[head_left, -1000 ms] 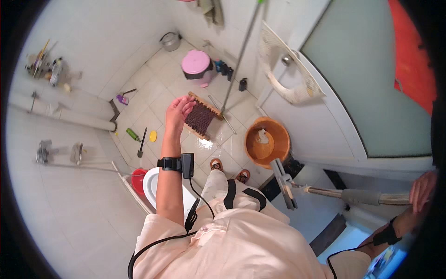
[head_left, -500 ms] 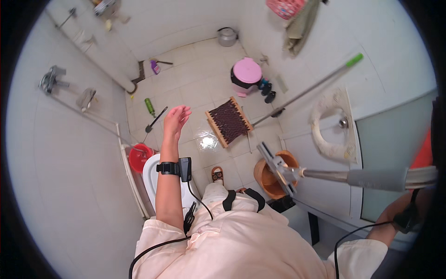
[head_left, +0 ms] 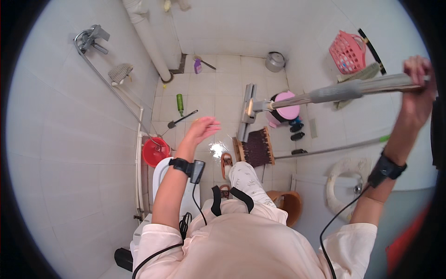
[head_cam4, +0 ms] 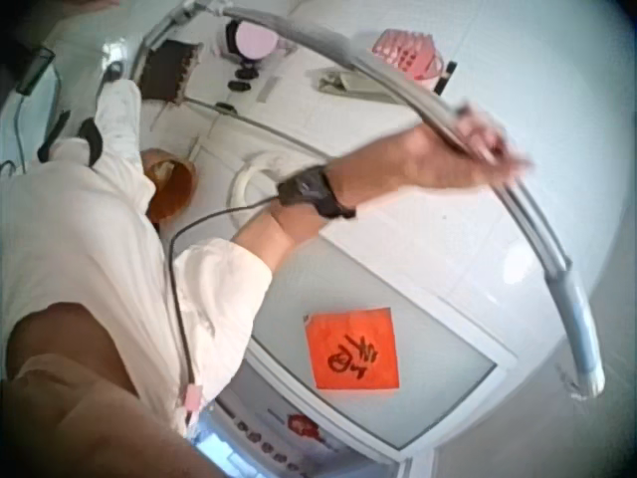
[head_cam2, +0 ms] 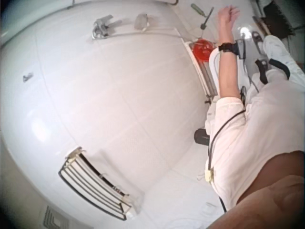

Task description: The person wipes the tiled walls and a large pipe in a bathroom using a cloth, then uses a long-handled squeegee to clear water from the floor.

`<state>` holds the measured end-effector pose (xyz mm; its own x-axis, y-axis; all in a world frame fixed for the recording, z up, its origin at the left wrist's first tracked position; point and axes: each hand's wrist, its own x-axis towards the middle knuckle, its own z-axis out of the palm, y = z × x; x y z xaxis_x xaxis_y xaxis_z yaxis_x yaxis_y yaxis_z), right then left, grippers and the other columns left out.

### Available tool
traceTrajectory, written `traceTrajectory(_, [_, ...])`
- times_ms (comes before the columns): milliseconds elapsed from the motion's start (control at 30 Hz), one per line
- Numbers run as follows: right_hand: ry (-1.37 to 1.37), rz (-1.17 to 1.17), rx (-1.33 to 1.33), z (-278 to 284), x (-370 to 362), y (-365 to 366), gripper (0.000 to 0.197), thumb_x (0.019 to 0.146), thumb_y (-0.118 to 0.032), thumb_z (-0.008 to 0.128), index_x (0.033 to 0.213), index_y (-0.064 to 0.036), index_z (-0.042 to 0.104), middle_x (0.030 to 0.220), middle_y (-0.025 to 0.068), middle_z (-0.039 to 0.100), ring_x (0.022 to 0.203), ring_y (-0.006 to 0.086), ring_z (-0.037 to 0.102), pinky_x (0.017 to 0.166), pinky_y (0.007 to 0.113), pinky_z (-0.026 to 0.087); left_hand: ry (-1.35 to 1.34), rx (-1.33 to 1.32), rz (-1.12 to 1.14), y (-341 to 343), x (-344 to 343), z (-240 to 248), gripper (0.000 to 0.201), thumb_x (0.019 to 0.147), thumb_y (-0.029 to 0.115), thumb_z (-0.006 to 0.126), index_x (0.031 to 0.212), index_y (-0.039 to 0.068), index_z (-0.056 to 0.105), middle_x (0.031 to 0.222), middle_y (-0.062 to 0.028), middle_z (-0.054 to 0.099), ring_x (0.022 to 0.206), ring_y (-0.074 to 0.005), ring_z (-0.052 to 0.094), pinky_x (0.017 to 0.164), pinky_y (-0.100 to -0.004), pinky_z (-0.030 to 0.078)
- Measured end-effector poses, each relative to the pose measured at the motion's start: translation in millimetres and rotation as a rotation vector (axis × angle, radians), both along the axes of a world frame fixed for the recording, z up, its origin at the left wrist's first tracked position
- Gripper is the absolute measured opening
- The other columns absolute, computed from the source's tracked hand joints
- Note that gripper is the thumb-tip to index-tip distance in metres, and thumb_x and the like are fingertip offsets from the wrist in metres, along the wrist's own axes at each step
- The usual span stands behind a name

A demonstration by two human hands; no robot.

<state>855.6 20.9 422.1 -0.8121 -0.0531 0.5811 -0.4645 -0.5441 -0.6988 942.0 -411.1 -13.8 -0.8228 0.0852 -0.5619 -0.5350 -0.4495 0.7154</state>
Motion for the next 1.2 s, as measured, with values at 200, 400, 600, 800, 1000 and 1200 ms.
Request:
traceTrajectory(200, [0.068, -0.34, 0.031, -136, -95, -150, 0.027, 0.089, -0.015, 0.057, 0.066, -0.0112, 0.044, 0.057, -0.001, 0.036, 0.053, 0.0098, 0.036, 0.06, 0.029, 0.04, -0.075, 0.216, -0.199, 57, -125, -9, 0.054, 0.091, 0.046, 0.048, 0.118, -0.001, 0.043, 0.112, -0.0189, 0.06, 0.097, -0.0315, 0.062, 0.082, -0.0386, 0.052])
traceTrajectory(400, [-0.194, -0.295, -0.011, -220, -208, -275, 0.023, 0.087, -0.009, 0.057, 0.069, -0.0093, 0.043, 0.058, 0.0002, 0.041, 0.05, 0.0099, 0.038, 0.056, 0.03, 0.041, -0.202, 0.801, 0.187, 45, -256, -57, 0.084, 0.084, 0.06, 0.05, 0.131, -0.005, 0.027, 0.128, -0.024, 0.046, 0.117, -0.0374, 0.049, 0.095, -0.0459, 0.042])
traceTrajectory(600, [-0.177, 0.209, 0.171, -267, -298, -327, 0.011, 0.086, -0.006, 0.053, 0.079, -0.0043, 0.044, 0.065, 0.0054, 0.046, 0.06, 0.0144, 0.048, 0.062, 0.034, 0.045, -0.003, 0.502, 0.431, -6, -352, -80, 0.047, 0.082, 0.022, 0.065, 0.12, 0.002, 0.044, 0.105, -0.0128, 0.055, 0.096, -0.0208, 0.055, 0.084, -0.0339, 0.046])
traceTrajectory(800, [-0.089, 0.388, 0.4, -227, -375, -358, 0.014, 0.08, -0.013, 0.058, 0.084, -0.0022, 0.049, 0.075, 0.0106, 0.056, 0.071, 0.0224, 0.057, 0.076, 0.039, 0.047, 0.117, 0.343, 0.572, -63, -397, -107, 0.048, 0.077, 0.008, 0.069, 0.119, 0.002, 0.047, 0.088, -0.0046, 0.056, 0.075, -0.0097, 0.053, 0.069, -0.0232, 0.047])
traceTrajectory(1000, [-0.124, 0.348, 0.472, -232, -445, -389, 0.052, 0.073, -0.052, 0.072, 0.087, -0.007, 0.048, 0.077, 0.0095, 0.058, 0.076, 0.025, 0.06, 0.084, 0.044, 0.046, -0.281, 0.918, 0.841, -119, -484, -158, 0.024, 0.079, 0.014, 0.068, 0.093, 0.006, 0.05, 0.081, -0.0046, 0.051, 0.076, -0.015, 0.054, 0.07, -0.0275, 0.049])
traceTrajectory(1200, [-0.089, 0.38, 0.638, -236, -481, -404, 0.043, 0.075, -0.041, 0.074, 0.085, -0.0076, 0.048, 0.077, 0.0108, 0.062, 0.076, 0.026, 0.062, 0.081, 0.045, 0.049, -0.399, 0.932, 1.035, -148, -534, -146, 0.02, 0.083, 0.013, 0.063, 0.091, 0.004, 0.047, 0.082, -0.0095, 0.055, 0.078, -0.0211, 0.057, 0.072, -0.0335, 0.052])
